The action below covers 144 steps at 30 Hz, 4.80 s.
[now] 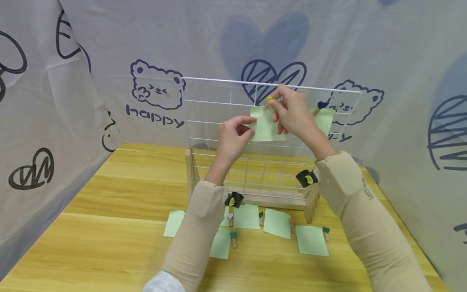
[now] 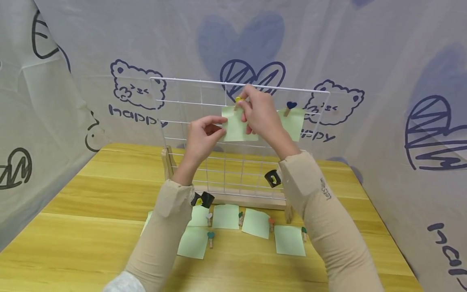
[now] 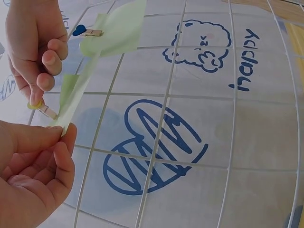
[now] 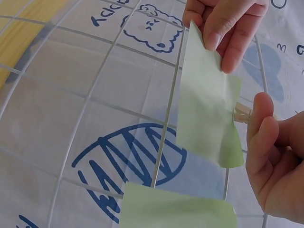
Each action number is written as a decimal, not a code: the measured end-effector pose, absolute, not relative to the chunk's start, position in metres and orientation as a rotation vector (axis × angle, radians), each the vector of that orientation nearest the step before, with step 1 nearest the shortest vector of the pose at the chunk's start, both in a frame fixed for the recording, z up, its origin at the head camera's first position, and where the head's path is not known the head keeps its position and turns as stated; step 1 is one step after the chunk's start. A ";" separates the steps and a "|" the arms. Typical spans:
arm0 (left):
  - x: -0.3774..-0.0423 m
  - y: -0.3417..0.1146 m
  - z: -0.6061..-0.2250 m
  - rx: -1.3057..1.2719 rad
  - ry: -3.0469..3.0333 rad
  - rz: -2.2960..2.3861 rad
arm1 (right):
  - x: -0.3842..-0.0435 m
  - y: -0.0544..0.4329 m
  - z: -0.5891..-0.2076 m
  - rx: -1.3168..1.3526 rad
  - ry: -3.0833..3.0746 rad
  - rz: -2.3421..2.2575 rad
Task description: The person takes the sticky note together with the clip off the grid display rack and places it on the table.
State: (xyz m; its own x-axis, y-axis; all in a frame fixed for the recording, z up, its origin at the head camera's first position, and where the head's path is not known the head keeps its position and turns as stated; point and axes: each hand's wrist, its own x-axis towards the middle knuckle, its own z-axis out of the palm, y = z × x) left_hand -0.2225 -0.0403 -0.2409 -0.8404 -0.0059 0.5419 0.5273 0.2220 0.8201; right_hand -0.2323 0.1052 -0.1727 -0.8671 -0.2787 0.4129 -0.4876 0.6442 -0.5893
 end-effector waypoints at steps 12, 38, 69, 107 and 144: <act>-0.218 -0.040 -0.242 -0.477 -2.044 -1.642 | -0.225 0.117 -0.172 0.609 -2.439 1.010; -0.202 -0.040 -0.255 -0.547 -2.019 -1.666 | -0.206 0.146 -0.192 0.607 -2.335 1.196; -0.177 -0.045 -0.298 -0.554 -2.081 -1.656 | -0.180 0.156 -0.240 0.628 -2.277 1.284; -0.152 -0.047 -0.345 -0.413 -2.226 -1.760 | -0.168 0.181 -0.317 0.670 -2.142 1.595; -0.141 -0.061 -0.374 -0.423 -2.529 -1.838 | -0.148 0.189 -0.373 0.478 -2.658 1.592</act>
